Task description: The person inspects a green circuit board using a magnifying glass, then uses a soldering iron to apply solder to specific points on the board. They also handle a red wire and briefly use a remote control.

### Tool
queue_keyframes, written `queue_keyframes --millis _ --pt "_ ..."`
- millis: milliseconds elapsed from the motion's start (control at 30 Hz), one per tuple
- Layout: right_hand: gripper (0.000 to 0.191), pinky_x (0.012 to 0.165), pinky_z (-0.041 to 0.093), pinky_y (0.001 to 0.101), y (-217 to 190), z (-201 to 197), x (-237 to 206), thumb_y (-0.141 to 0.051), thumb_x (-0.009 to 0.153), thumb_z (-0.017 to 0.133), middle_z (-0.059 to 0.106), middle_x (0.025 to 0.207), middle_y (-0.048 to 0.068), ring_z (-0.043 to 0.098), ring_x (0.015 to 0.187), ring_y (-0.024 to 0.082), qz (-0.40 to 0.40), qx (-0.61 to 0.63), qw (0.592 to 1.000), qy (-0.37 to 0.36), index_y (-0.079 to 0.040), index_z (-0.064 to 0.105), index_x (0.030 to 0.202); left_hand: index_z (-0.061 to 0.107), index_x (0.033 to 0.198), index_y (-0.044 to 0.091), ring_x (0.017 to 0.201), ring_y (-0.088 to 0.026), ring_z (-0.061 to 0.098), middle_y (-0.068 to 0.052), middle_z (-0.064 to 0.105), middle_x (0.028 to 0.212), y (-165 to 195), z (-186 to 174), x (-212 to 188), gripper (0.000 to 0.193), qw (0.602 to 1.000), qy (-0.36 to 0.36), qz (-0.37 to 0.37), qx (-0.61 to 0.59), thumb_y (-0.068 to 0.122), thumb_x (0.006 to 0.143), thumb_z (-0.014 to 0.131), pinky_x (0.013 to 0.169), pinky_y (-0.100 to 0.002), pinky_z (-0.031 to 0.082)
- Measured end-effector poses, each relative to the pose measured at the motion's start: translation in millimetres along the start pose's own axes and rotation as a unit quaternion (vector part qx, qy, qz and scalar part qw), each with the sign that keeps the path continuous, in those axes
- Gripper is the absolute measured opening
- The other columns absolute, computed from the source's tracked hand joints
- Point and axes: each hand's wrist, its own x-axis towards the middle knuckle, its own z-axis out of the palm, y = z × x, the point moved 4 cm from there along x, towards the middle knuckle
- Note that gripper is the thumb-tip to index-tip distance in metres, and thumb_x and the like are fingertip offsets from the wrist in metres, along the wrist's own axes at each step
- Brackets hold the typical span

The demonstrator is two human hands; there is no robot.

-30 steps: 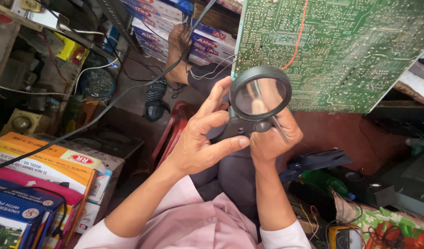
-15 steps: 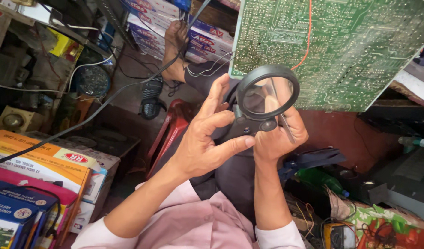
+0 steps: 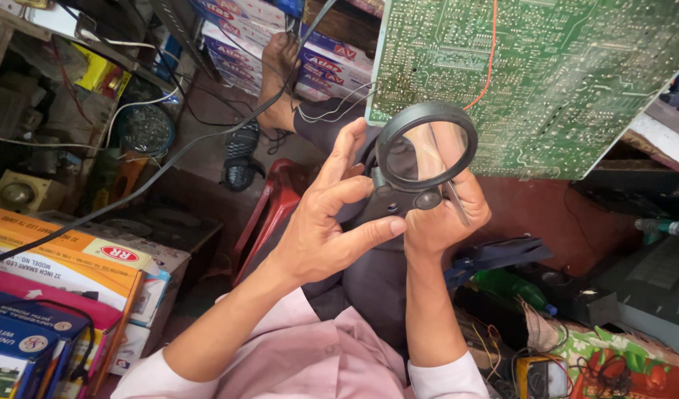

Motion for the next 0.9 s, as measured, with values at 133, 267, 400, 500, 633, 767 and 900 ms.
queue_keyframes --millis 133,267,400,500,633,767,900 --pt "0.028 0.100 0.056 0.0282 3.9 -2.0 -1.4 0.006 0.103 0.065 0.071 0.131 0.015 0.070 0.110 0.016 0.007 0.033 0.999 -0.005 0.009 0.068 0.132 0.072 0.112 0.000 0.164 -0.043 0.027 -0.030 0.019 0.173 -0.4 -0.9 -0.1 0.035 1.000 -0.001 -0.010 0.013 0.024 0.090 0.084 0.126 -0.050 0.036" --pt "0.029 0.108 0.056 0.0345 4.6 -3.3 -2.6 0.007 0.105 0.063 0.069 0.136 0.020 0.070 0.117 0.023 -0.006 0.044 0.999 -0.017 0.011 0.065 0.133 0.072 0.112 0.000 0.164 -0.043 0.027 -0.030 0.019 0.173 0.5 -1.3 0.1 0.035 1.000 0.000 -0.007 0.009 0.024 0.090 0.084 0.126 -0.050 0.036" --pt "0.030 0.114 0.054 0.0408 4.3 -2.6 -2.4 0.005 0.106 0.060 0.065 0.141 0.023 0.068 0.125 0.032 -0.027 0.076 0.996 -0.034 0.012 0.063 0.135 0.072 0.114 0.000 0.163 -0.043 0.028 -0.030 0.021 0.172 0.5 -1.4 0.3 0.037 1.000 0.004 -0.011 0.010 0.024 0.089 0.084 0.125 -0.050 0.037" --pt "0.030 0.114 0.054 0.0418 5.1 -4.5 -2.3 0.005 0.105 0.059 0.064 0.142 0.024 0.068 0.124 0.035 -0.014 0.072 0.997 -0.034 0.013 0.063 0.134 0.072 0.113 -0.001 0.163 -0.042 0.031 -0.030 0.022 0.173 0.7 -1.0 0.8 0.035 1.000 0.008 -0.003 0.006 0.023 0.090 0.084 0.126 -0.048 0.038" --pt "0.031 0.115 0.053 0.0420 5.6 -4.0 -2.6 0.005 0.106 0.059 0.064 0.139 0.025 0.068 0.124 0.035 -0.019 0.085 0.996 -0.035 0.013 0.062 0.135 0.072 0.113 -0.001 0.163 -0.042 0.030 -0.030 0.022 0.172 0.6 -0.6 0.9 0.035 1.000 0.009 -0.003 0.001 0.022 0.090 0.084 0.126 -0.048 0.038" --pt "0.030 0.115 0.053 0.0423 5.5 -3.7 -2.0 0.005 0.106 0.059 0.065 0.137 0.025 0.068 0.123 0.035 -0.024 0.082 0.996 -0.034 0.013 0.062 0.135 0.072 0.114 -0.001 0.163 -0.042 0.030 -0.030 0.022 0.172 0.8 -1.3 0.9 0.035 1.000 0.007 -0.004 -0.002 0.022 0.090 0.084 0.126 -0.048 0.038" --pt "0.032 0.114 0.053 0.0431 6.9 -3.6 -1.7 0.005 0.105 0.058 0.064 0.139 0.026 0.067 0.124 0.036 -0.011 0.088 0.996 -0.028 0.014 0.061 0.136 0.071 0.112 -0.001 0.164 -0.042 0.029 -0.030 0.022 0.173 0.8 -1.3 1.0 0.034 1.000 0.006 -0.001 -0.002 0.022 0.091 0.084 0.126 -0.049 0.038"
